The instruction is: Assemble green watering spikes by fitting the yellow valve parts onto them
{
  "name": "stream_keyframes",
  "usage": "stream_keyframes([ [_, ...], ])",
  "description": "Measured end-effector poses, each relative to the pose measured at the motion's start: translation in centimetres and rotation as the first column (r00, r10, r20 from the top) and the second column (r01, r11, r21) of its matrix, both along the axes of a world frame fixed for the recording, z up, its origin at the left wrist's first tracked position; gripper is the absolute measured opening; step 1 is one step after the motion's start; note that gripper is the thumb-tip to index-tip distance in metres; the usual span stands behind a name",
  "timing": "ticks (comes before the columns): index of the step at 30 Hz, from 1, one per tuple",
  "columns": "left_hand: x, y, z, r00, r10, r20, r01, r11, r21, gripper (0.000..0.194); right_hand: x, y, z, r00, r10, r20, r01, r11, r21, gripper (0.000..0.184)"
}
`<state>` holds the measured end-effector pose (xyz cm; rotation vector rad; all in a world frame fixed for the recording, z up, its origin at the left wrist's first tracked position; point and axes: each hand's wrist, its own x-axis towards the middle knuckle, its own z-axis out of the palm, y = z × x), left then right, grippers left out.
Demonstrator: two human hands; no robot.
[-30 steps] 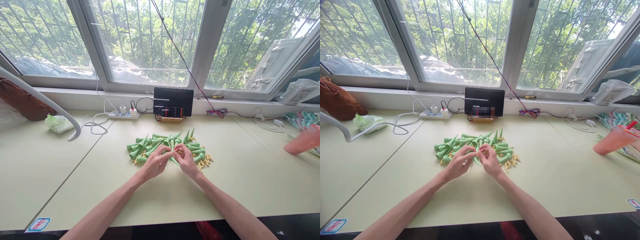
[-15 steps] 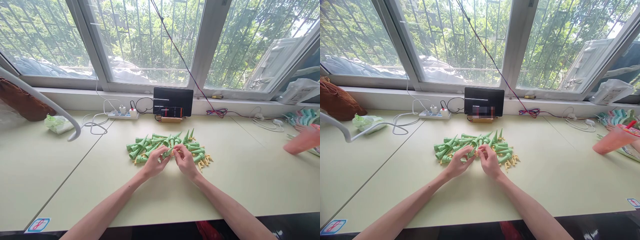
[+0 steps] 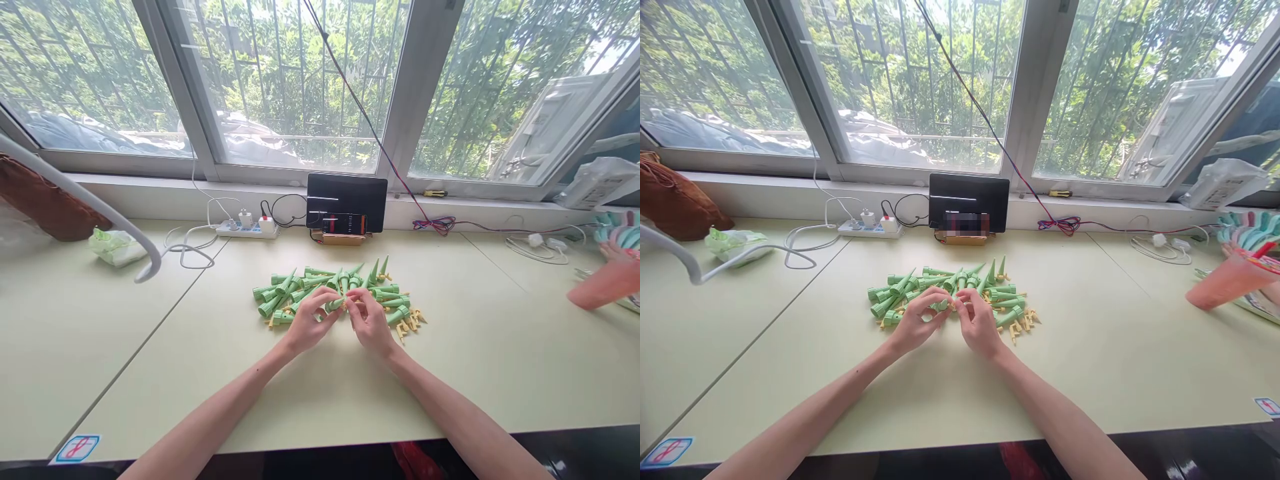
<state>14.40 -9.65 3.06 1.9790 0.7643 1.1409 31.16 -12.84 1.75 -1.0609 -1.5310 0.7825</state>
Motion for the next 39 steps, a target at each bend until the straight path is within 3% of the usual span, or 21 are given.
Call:
stream_keyframes([
  [15,0.04,0.07,0.1,0.998,0.036,-0.047,-0.033,0.998,0.061,0.011,-0.02,-0.03,-0.27,0.993,-0.079,0.089,0.074,0.995,0.059,0.015],
  [24,0.02,-0.09,0.18,0.997,0.038,-0.069,-0.04,0.998,-0.041,0.015,-0.04,-0.08,-0.04,0.993,-0.08,0.089,0.073,0.994,0.078,0.014],
  [39,-0.1,0.11,-0.19,1.0,0.003,-0.029,-0.004,0.999,-0.041,0.013,-0.07,-0.19,-0.13,0.992,-0.101,0.072,0.095,0.992,0.084,0.012],
])
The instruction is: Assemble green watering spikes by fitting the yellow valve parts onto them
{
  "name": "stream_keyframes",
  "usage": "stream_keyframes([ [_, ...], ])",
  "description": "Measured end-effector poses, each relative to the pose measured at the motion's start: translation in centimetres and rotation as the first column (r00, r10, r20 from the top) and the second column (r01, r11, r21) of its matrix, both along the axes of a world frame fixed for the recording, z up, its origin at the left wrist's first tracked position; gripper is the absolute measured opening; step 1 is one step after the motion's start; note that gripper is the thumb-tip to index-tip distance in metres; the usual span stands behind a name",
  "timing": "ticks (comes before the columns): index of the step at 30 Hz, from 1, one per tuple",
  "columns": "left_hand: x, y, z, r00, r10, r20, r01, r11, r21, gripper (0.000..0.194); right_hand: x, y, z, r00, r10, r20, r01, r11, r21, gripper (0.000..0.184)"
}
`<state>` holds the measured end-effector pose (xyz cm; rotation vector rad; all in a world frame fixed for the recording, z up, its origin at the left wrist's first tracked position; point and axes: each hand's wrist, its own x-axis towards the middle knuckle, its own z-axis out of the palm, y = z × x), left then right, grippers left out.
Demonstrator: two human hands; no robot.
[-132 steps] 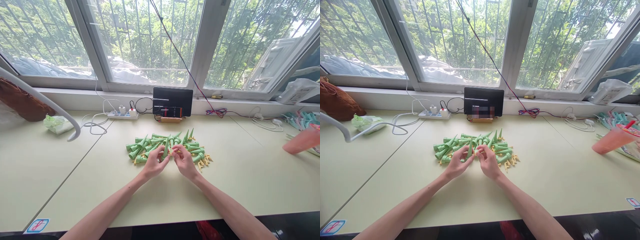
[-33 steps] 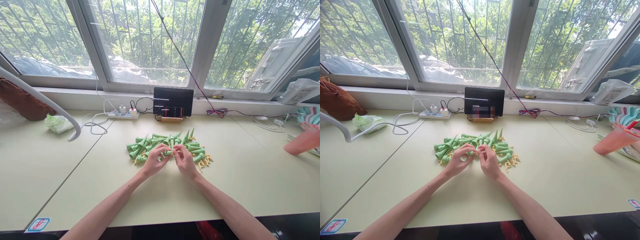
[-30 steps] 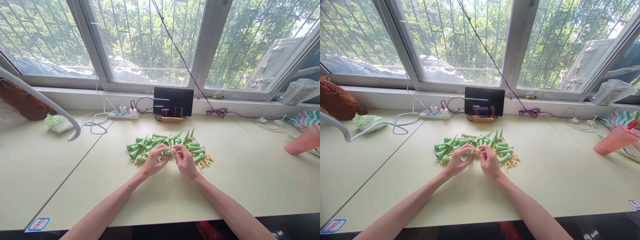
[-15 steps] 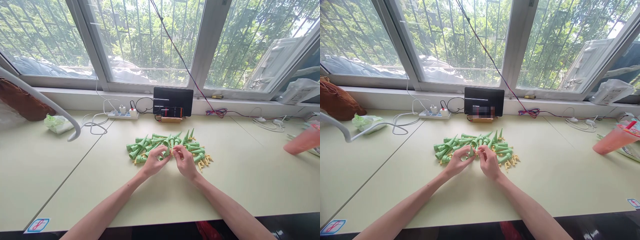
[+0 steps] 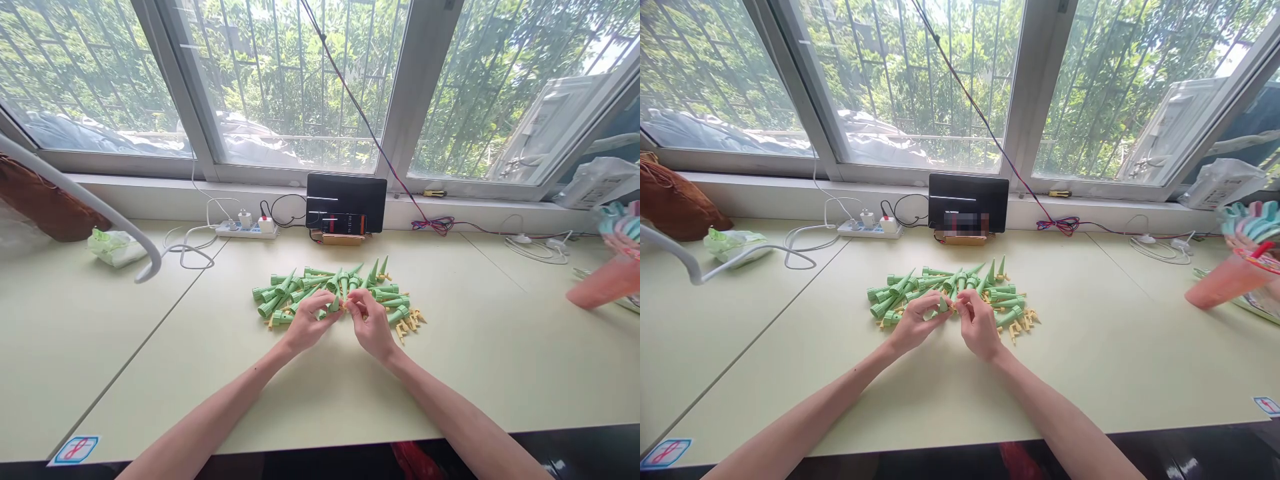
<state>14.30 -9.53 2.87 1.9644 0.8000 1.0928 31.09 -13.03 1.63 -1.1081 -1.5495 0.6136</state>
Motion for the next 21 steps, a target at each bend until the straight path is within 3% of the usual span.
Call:
stream_keyframes([
  [14,-0.08,-0.04,0.34,0.999,0.018,-0.027,-0.016,0.997,0.073,0.014,-0.13,-0.3,0.31,1.0,-0.007,0.019,0.007,1.0,-0.003,0.011],
  [21,-0.06,-0.09,0.31,0.997,0.034,-0.065,-0.021,0.982,0.188,0.013,-0.23,-0.35,0.22,0.999,-0.009,-0.035,0.007,0.999,-0.046,0.013],
])
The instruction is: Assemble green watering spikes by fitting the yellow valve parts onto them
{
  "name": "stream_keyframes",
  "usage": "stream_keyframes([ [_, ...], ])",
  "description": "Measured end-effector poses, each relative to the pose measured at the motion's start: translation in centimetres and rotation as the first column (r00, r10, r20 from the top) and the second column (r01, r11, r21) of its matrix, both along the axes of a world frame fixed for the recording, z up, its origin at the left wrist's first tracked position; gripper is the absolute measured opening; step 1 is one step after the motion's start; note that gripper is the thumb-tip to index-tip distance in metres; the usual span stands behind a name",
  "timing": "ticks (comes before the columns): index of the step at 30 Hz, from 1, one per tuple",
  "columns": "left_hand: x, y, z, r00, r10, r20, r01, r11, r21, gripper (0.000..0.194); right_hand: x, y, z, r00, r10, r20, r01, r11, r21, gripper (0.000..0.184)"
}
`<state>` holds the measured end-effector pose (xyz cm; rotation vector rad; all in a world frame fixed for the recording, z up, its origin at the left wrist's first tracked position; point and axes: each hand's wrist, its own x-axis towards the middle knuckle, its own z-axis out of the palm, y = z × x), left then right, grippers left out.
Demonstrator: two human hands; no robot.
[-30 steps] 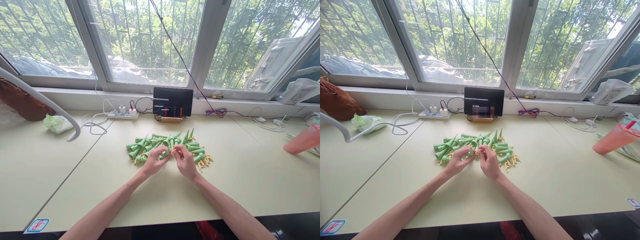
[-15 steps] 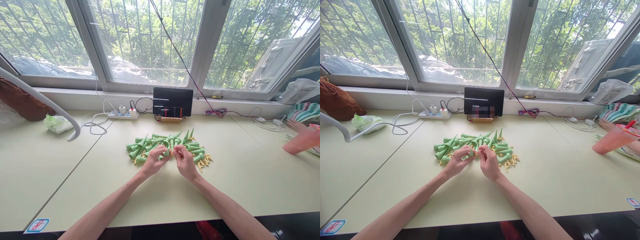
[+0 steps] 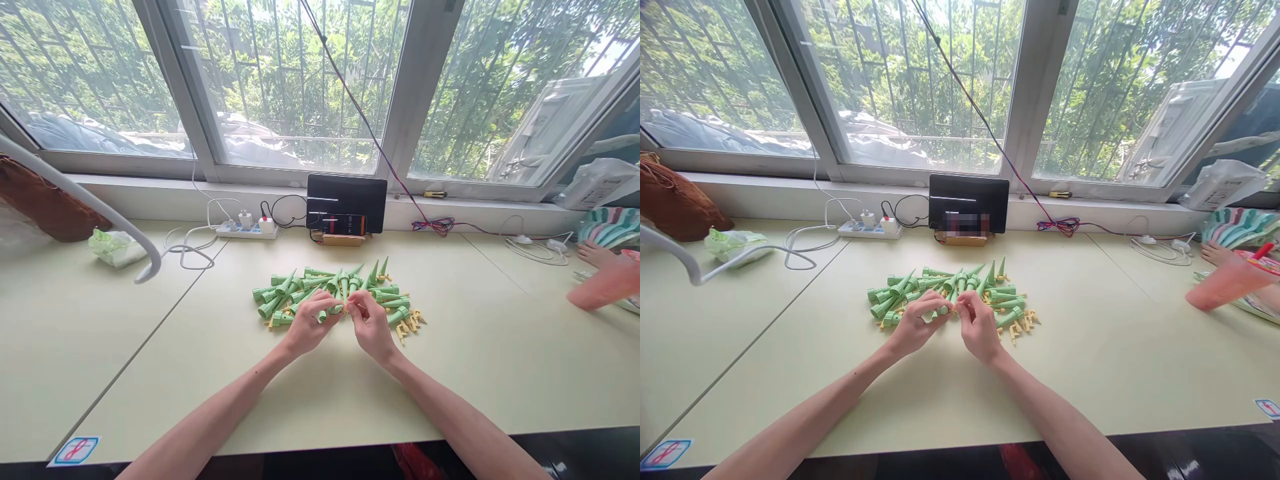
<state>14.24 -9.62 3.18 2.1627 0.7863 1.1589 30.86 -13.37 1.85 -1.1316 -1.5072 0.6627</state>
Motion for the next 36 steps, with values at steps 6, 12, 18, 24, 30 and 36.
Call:
stream_keyframes([
  [6,-0.13,0.24,-0.42,1.0,-0.009,-0.019,0.011,0.995,0.099,0.015,-0.12,0.19,0.08,0.993,0.048,-0.109,-0.053,0.998,-0.042,0.012],
  [12,-0.27,0.2,-0.35,0.999,-0.011,-0.05,0.018,0.99,0.14,0.016,0.0,0.46,-0.12,0.983,0.088,-0.164,-0.102,0.991,-0.081,0.013],
  [18,-0.21,0.25,-0.36,0.999,-0.007,-0.045,0.013,0.991,0.131,0.015,0.04,0.45,-0.09,0.983,0.086,-0.161,-0.101,0.991,-0.084,0.015],
  [24,0.07,0.12,0.0,1.0,0.02,-0.007,-0.019,0.998,0.064,0.012,0.13,0.45,0.02,0.983,0.102,-0.153,-0.115,0.99,-0.081,0.018],
  [30,0.15,0.09,0.12,0.997,0.044,0.059,-0.04,0.997,-0.067,0.013,0.14,0.45,-0.05,0.995,0.078,-0.068,-0.082,0.995,-0.059,0.019],
  [36,0.04,0.11,0.31,0.993,0.061,0.1,-0.039,0.977,-0.208,0.017,0.12,0.46,-0.25,0.995,0.093,-0.025,-0.093,0.996,-0.009,0.019],
])
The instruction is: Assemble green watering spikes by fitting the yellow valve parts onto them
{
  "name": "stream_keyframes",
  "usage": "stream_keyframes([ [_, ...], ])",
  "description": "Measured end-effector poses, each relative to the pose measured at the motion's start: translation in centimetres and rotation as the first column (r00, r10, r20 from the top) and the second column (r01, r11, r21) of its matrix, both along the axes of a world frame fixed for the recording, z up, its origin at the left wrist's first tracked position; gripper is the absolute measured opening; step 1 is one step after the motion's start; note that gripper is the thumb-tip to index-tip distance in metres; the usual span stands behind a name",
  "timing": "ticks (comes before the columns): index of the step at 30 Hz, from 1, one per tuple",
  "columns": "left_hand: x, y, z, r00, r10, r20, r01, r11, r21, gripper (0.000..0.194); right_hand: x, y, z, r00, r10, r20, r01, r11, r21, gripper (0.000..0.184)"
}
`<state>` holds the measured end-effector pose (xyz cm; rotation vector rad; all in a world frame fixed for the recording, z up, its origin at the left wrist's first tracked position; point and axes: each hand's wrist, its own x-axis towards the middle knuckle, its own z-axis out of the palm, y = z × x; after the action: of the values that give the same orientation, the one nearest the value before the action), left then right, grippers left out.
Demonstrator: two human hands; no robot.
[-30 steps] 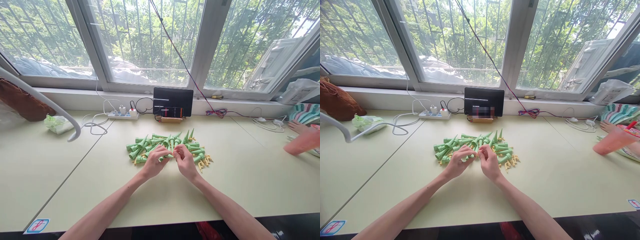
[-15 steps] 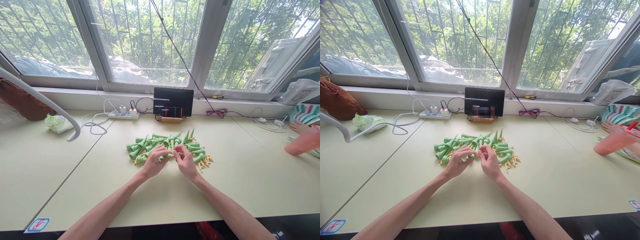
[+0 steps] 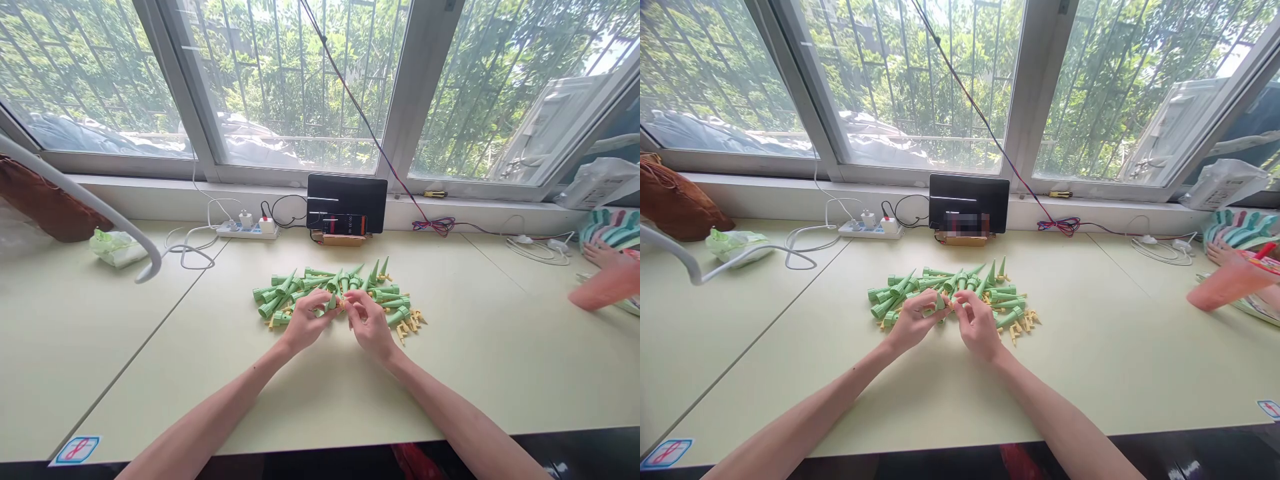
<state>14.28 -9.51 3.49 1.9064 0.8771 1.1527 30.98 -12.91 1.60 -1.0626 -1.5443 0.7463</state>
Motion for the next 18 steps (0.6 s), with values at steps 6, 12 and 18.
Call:
stream_keyframes([
  [6,0.08,-0.12,0.08,0.999,-0.017,0.043,0.022,0.994,-0.103,0.018,0.07,0.06,-0.13,1.0,0.013,0.013,-0.013,1.0,0.016,0.018],
  [12,0.15,-0.09,0.03,0.998,-0.044,0.054,0.051,0.99,-0.135,0.021,0.17,0.06,-0.07,0.999,0.018,0.03,-0.019,0.999,0.033,0.017],
  [18,0.1,0.01,-0.2,0.999,-0.047,0.012,0.048,0.995,-0.082,0.024,0.2,0.04,-0.01,0.999,-0.003,0.043,0.001,0.999,0.034,0.016],
])
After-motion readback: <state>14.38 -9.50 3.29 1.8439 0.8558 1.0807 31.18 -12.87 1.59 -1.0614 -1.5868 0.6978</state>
